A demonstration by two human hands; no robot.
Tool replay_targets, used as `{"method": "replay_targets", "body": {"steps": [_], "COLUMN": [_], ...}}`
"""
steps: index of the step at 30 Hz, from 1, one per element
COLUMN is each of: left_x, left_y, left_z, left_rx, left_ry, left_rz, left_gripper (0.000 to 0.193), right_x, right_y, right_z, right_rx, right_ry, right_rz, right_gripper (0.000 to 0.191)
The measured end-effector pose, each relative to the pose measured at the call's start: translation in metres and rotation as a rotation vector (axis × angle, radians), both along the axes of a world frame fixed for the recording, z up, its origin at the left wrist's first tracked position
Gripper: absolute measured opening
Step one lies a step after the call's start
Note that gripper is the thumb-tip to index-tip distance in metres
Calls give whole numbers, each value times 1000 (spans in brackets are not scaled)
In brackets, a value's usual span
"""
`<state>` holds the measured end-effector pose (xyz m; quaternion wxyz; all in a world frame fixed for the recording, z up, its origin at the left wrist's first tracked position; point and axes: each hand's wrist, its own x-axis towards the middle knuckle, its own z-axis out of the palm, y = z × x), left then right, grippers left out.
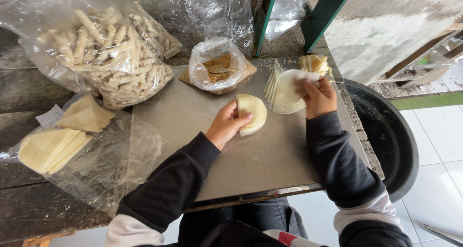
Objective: The person folds a thin wrapper into a cone, scoops a granular filling into it, and seals it. They repeat this process, stacking the finished items on the table.
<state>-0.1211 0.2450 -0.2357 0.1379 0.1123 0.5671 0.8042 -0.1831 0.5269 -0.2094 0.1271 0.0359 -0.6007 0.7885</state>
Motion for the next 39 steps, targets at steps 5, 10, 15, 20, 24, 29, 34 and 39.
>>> {"method": "replay_targets", "body": {"steps": [5,10,15,20,24,29,34,39], "left_x": [2,3,1,1,1,1,1,2], "left_y": [-1,-1,0,-1,-1,-1,-1,-2], "left_z": [6,6,1,0,3,6,6,7], "left_rx": [-28,21,-3,-25,-22,16,95,77], "left_ry": [-17,-23,11,-10,-12,-96,-111,-80], "left_rz": [1,-20,-21,-18,-20,-57,-139,-209], "left_gripper": [42,44,42,41,41,41,43,49], "right_x": [13,36,44,46,50,58,63,68], "right_y": [2,-21,-24,-22,-26,-32,-48,-54], "right_z": [5,3,4,3,9,32,43,37], "right_rx": [1286,1436,1492,1491,1505,1469,1030,931], "right_ry": [62,331,262,267,294,402,619,520], "right_rz": [-256,-102,-47,-39,-33,97,320,451], "right_gripper": [22,35,40,41,34,37,42,29]}}
